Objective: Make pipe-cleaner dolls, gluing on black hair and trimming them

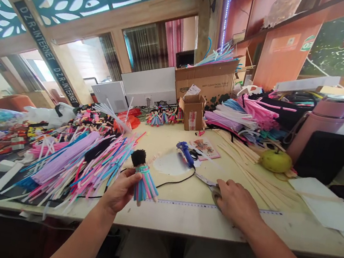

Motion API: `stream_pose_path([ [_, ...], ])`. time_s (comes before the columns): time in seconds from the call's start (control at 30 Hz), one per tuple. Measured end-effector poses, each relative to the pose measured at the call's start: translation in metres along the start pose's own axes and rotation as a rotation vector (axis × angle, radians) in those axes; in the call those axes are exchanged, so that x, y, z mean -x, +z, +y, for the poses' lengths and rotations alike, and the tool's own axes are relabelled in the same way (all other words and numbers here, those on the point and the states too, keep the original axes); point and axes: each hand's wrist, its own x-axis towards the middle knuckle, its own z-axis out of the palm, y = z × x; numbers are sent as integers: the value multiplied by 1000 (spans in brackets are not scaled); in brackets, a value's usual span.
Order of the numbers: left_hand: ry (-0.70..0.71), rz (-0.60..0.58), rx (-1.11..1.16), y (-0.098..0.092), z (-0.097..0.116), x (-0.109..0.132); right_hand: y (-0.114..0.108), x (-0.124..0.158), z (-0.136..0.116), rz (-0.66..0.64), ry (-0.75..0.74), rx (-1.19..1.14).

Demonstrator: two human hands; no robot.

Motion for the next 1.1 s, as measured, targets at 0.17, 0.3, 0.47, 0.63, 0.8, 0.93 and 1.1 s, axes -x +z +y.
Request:
stream_pose_path([
  [0.17, -22, 1, 13, 0, -5, 4, -2, 9, -7, -49, 99, -300],
  [0.3, -46, -67, 21, 3, -6, 5, -10, 20, -19, -145, 141, -915],
  [0.47, -103, -128, -27, -1, -1, 2, -38, 35, -38, -409, 208, -1341],
  [0.63, -193, -186, -115, -7, 16, 2, -65, 36, -51, -658, 89, -1462],
  [0.8, -255, -316, -196, -5, 35, -2, -77, 23, -55, -701, -47, -1385],
  [0.93, -268, -342, -251, -5, 43, -8, -79, 15, -56, -770, -79, -1330],
  [1.1, -292, -419, -296, -3, 48, -13, -81, 8, -60, -838, -79, -1258],
])
